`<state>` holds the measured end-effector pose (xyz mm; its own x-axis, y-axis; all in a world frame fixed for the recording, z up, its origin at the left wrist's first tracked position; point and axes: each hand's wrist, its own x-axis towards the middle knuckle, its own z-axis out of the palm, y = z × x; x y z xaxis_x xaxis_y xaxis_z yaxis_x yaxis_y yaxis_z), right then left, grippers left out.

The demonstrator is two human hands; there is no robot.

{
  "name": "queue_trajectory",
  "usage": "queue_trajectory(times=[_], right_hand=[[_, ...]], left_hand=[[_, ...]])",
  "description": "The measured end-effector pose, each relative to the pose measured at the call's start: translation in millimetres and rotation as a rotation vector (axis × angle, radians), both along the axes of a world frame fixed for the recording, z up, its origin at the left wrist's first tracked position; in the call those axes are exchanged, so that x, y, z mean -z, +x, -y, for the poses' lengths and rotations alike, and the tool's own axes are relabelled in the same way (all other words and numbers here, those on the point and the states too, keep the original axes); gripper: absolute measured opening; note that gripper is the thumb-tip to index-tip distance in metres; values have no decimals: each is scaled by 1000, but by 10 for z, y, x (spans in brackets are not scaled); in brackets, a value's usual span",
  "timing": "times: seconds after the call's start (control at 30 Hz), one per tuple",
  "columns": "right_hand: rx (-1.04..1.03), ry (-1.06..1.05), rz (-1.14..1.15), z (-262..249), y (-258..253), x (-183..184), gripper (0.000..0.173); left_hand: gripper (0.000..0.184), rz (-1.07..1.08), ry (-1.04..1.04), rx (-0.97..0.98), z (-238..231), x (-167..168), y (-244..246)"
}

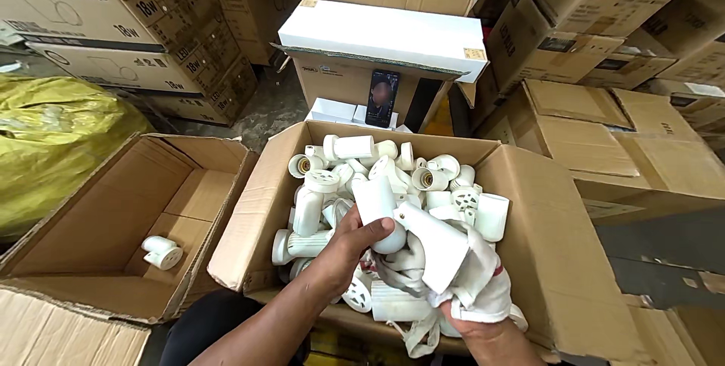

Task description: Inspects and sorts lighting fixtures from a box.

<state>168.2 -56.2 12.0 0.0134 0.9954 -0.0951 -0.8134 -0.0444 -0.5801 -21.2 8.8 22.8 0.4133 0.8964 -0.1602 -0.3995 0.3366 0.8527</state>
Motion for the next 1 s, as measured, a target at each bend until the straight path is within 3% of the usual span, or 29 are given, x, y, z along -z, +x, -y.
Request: queue_trajectory(times=[0.1,0.17,0.3,0.43,0.53,0.63,0.67,0.7,0.8,0.93,1.0], right_hand=[[114,-86,170,-139,-27,-146,36],[175,-62,236,-166,-16,-138,31],[208,-78,171,-96,78,25,22],[288,-208,197,-97,98,43,28],[380,-182,416,-152,74,14,24],[403,34,819,-252,194,-41,20],[365,126,907,-278,248,-106,22],[324,170,850,-304,276,-156,20],[102,108,887,-394,372,-150,13],[-127,57,948,-285,380,-24,22],[-323,-135,1013,-267,158,-552,19]], left_hand=[[46,-15,44,4,20,19,38],[46,-46,117,-28,25,15,61],[53,-149,262,-66,12,-17,42],[54,-176,317,-56,-52,15,16],[44,-79,224,-92,-99,83,61],[42,-42,181,-149,-120,128,108],[45,-74,224,-163,-129,125,116],[49,-129,301,-183,-140,129,118],[61,-235,486,-232,-173,160,67],[51,12,303,-197,-120,89,28],[48,132,186,-162,-112,96,26]])
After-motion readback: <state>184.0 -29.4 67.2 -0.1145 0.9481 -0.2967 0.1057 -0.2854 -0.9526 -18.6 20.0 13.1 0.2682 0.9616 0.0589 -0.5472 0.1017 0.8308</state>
